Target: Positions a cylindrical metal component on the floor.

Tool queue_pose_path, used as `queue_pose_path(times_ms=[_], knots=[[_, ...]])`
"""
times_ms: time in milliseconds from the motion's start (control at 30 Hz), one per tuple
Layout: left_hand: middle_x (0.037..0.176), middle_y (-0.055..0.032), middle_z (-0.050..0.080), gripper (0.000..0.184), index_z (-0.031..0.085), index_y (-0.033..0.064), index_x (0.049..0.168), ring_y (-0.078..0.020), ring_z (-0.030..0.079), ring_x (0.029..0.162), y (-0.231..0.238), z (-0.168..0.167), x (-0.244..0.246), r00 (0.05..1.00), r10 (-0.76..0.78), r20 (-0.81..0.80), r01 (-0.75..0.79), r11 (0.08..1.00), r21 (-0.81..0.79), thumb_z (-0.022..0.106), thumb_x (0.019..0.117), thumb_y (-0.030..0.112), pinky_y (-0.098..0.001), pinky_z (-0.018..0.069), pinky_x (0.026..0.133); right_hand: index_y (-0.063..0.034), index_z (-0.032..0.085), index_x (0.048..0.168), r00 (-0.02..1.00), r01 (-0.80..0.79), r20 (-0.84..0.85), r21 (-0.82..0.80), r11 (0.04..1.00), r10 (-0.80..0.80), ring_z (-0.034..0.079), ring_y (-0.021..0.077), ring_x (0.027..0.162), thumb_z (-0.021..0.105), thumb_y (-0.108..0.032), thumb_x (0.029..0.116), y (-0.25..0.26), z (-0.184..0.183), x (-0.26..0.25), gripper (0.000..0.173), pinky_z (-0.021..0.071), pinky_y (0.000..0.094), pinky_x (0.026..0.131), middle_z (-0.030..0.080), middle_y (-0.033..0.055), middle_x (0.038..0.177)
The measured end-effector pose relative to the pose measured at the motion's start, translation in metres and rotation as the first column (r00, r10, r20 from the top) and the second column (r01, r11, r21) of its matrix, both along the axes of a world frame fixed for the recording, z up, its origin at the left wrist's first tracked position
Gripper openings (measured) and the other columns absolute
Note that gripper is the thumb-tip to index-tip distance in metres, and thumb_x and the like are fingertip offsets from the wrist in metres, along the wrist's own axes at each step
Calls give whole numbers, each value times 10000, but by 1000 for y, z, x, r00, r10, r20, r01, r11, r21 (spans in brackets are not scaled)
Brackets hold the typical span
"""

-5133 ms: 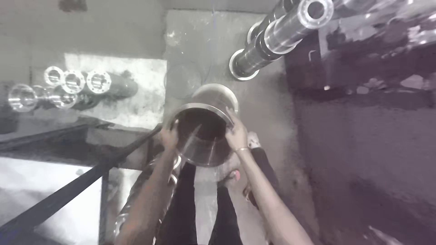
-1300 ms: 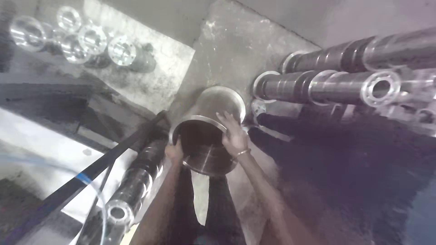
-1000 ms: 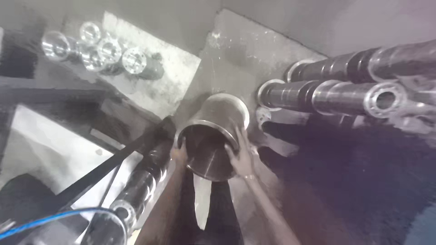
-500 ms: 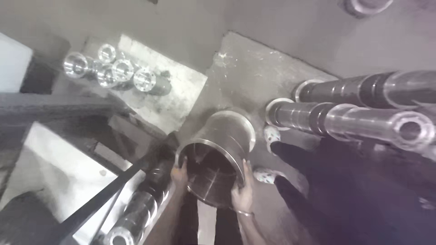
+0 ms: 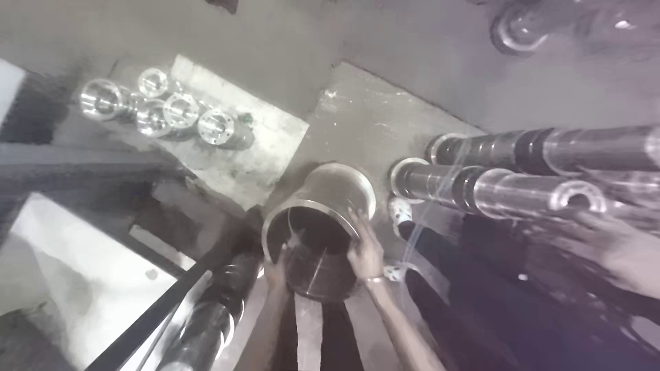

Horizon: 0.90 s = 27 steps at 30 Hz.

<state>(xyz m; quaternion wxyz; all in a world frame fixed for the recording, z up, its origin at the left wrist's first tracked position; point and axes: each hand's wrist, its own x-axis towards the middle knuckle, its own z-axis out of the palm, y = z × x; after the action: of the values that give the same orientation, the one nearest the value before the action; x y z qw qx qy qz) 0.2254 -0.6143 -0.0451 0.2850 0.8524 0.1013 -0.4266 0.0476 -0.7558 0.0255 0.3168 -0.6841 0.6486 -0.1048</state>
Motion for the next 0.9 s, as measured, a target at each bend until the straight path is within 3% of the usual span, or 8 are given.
queue_pose_path(times_ms=[133,233,300,367,533,667,767,900], knots=[[1622,-226,318,1288,163,70,1636,-327,368,1479,-41,8,56,887,-356,294,402,909,-111,916,685,504,-487,377,1188,-269,527,1517,993,-109,-21,154,982,113,468,355,1442,578,52,838,-47,7,17,753,445,595,1122,468,123,1582],[1650,-215,294,1268,277,72,1616,-348,336,1507,-120,10,108,590,-680,436,765,644,-31,841,665,695,-505,357,1202,-300,490,1539,978,-189,-33,270,944,205,421,365,1472,575,44,851,-81,13,32,773,412,594,1144,447,125,1596],[1514,-148,519,995,463,138,1536,-282,512,1390,-162,11,122,526,-782,335,836,547,-36,808,759,654,-491,443,1140,-318,471,1548,967,-223,-44,333,916,251,405,354,1484,584,25,864,-104,17,45,774,394,586,1158,443,116,1600],[1301,-136,683,692,622,121,1390,-278,645,1230,-180,5,126,545,-804,238,831,555,-31,722,891,589,-524,497,1066,-336,449,1558,950,-253,-74,389,886,304,392,321,1495,592,-5,876,-128,19,56,772,379,569,1177,437,81,1608],[1061,-166,746,563,698,71,1259,-330,722,1003,-188,4,128,580,-759,295,791,611,18,641,970,552,-579,547,920,-267,512,1518,953,-272,-22,383,883,303,454,324,1443,678,-219,937,-174,15,72,607,428,550,1132,449,103,1591],[992,-170,744,577,707,58,1217,-327,726,947,-193,6,139,616,-718,324,736,671,85,672,946,565,-570,559,878,-122,368,1595,975,42,204,247,968,-94,345,301,1515,764,-536,854,-128,23,47,937,373,469,1211,320,168,1654],[1099,-194,727,628,669,36,1268,-341,704,1050,-198,-10,147,707,-648,284,652,752,94,692,931,566,-566,540,961,-62,342,1590,902,339,208,206,918,-379,419,290,1467,793,-448,848,-56,12,48,950,393,472,1191,404,180,1603],[1113,-171,728,601,668,64,1283,-324,697,1054,-203,-20,163,768,-578,274,579,811,86,701,931,550,-581,535,953,-48,458,1532,893,401,216,12,916,-394,372,302,1505,566,-98,852,-51,-22,94,690,321,473,1237,418,162,1605]])
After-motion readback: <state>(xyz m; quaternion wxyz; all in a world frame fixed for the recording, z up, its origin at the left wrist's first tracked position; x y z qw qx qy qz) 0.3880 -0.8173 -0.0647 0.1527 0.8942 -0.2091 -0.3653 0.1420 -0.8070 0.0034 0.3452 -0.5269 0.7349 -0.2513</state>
